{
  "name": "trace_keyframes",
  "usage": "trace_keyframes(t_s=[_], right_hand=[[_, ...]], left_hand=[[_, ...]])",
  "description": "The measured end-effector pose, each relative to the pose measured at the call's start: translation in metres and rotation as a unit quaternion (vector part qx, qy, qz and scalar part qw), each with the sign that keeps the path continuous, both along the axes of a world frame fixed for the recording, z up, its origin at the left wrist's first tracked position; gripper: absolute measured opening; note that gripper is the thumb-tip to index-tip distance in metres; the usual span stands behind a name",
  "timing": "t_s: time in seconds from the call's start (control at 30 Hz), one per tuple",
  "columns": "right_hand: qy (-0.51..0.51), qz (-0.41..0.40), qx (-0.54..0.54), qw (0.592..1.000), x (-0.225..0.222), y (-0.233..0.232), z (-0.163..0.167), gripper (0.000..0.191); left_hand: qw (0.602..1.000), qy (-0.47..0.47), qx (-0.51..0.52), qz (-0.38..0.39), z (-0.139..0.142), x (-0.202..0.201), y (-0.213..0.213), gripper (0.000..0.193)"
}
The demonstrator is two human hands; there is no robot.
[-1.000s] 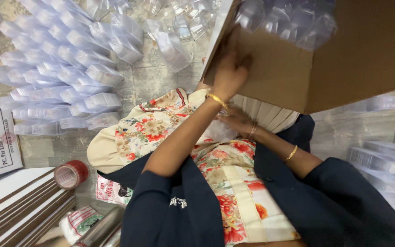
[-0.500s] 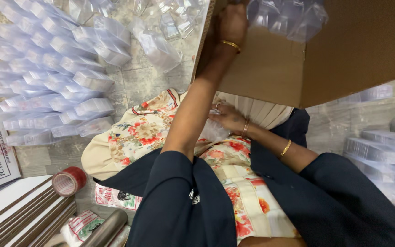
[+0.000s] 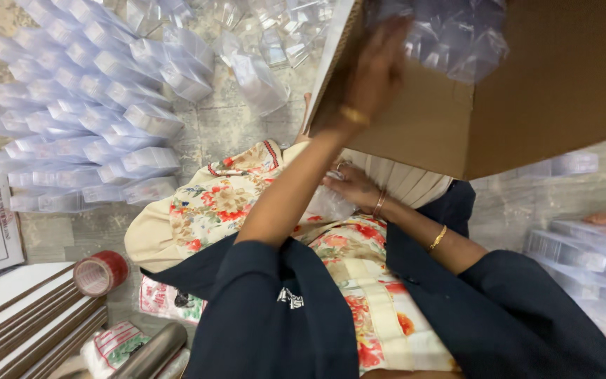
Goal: The person sits on the floor and takes small clear plastic boxes out of a large cardboard carton, places some boxes into plastic bags, and stacks the plastic boxes in rows on the floor beside them.
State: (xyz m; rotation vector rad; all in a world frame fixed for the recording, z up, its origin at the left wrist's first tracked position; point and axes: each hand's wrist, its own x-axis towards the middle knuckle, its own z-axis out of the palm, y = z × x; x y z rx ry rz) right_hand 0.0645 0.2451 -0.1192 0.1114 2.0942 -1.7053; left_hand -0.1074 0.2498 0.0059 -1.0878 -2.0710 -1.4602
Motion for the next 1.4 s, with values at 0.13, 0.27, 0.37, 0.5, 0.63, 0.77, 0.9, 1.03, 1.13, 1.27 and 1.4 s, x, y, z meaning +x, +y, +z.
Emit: trace_keyframes(t_s=[0.13,0.27,0.37,0.5,0.63,0.77,0.9,1.03,1.13,1.27,1.4], right_hand=[[0.119,-0.048,-0.126,0.984,0.000,-0.002,0.002,0.033],[-0.009,-0.034,-0.059,0.998,-0.001,0.000,0.013,0.029],[-0.034,-0.023,-0.002,0.999,-0.003,0.003,0.020,0.028],[-0.110,-0.056,-0.069,0.990,-0.003,0.002,0.020,0.027],[-0.092,-0.051,-0.047,0.993,0.002,0.000,0.015,0.026],[-0.079,-0.039,-0.084,0.992,0.005,-0.002,0.008,0.025],[-0.108,-0.056,-0.112,0.986,0.004,-0.004,0.005,0.022],[-0.093,-0.050,-0.092,0.990,0.005,-0.004,0.010,0.024],[-0.079,-0.048,-0.077,0.993,0.003,-0.007,0.015,0.025],[-0.111,-0.002,-0.033,0.993,-0.001,-0.010,0.016,0.029],[-0.054,0.006,-0.053,0.997,0.012,-0.003,0.014,0.031]], left_hand=[[0.984,0.175,0.025,-0.002,0.007,0.062,-0.089,0.047],[0.966,0.083,0.080,0.231,0.000,0.021,-0.147,0.075],[0.981,-0.053,0.115,0.144,-0.017,-0.034,-0.170,0.086],[0.968,-0.216,0.065,0.108,-0.067,-0.053,-0.180,0.084],[0.937,-0.314,-0.018,0.153,-0.118,-0.044,-0.185,0.078],[0.958,-0.188,-0.099,0.194,-0.139,-0.038,-0.191,0.086],[0.952,-0.231,-0.099,0.172,-0.142,-0.029,-0.191,0.080],[0.971,-0.154,-0.049,0.178,-0.127,-0.009,-0.198,0.087],[0.967,-0.171,-0.033,0.183,-0.090,0.017,-0.214,0.087],[0.962,-0.231,-0.088,0.117,-0.008,0.070,-0.239,0.087],[0.917,-0.355,-0.080,-0.164,0.047,0.127,-0.224,0.089]])
